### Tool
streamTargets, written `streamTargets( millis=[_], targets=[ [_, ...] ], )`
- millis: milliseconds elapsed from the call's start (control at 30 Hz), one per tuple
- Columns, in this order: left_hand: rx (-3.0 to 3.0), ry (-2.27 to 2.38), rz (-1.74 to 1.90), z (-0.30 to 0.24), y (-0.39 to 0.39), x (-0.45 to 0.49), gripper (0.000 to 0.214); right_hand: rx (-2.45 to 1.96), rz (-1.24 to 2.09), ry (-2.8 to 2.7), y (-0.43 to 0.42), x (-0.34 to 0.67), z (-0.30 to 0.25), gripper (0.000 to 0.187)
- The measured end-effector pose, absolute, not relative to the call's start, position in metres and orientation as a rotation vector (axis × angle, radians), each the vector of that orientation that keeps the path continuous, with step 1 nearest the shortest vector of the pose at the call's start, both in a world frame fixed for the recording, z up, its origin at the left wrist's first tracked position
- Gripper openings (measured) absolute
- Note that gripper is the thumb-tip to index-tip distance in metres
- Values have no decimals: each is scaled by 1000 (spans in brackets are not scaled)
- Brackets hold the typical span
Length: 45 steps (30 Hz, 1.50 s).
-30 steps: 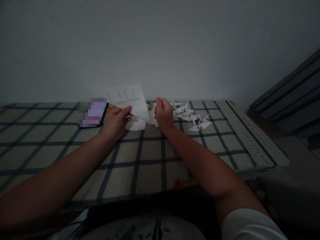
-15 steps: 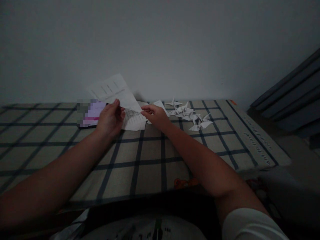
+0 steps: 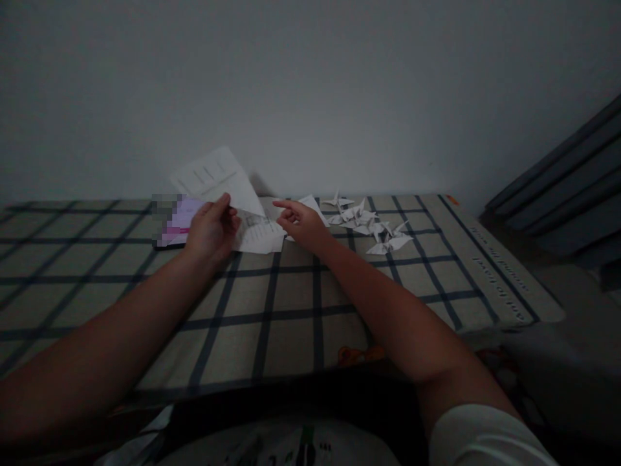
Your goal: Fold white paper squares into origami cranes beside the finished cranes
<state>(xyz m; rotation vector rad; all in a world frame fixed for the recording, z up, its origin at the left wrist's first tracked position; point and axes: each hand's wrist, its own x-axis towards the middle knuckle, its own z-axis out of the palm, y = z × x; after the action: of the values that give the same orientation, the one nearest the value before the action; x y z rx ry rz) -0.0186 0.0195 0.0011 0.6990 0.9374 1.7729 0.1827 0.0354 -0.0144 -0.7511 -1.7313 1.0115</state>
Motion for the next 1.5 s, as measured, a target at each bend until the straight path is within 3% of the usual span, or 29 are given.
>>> streamTargets(
  millis=[133,400,667,900,1100,1333,1500],
  targets=[
    [801,924,1713,2,15,-15,34,-781,1033,-1632,29,183,-5,33],
    [1229,1011,1465,-4,3,-7,33,-832,908,-1533,17,180,13,39],
    [1209,888,1584,8,2,-10,42,-918,915,-1521,17,189,19,37],
    [1182,861,1639,11,1,-10,23,-814,1022,-1500,16,190,24,33],
    [1143,831,1646,16,-2,-6,24,-673,1225,-1494,22,193,18,42],
    [1281,857,1632,10,-2,-8,33,-659,1230,-1463,24,192,16,37],
    [1404,959,1595,7,-4,-10,20,-685,1268,-1377,27,193,16,40]
  ],
)
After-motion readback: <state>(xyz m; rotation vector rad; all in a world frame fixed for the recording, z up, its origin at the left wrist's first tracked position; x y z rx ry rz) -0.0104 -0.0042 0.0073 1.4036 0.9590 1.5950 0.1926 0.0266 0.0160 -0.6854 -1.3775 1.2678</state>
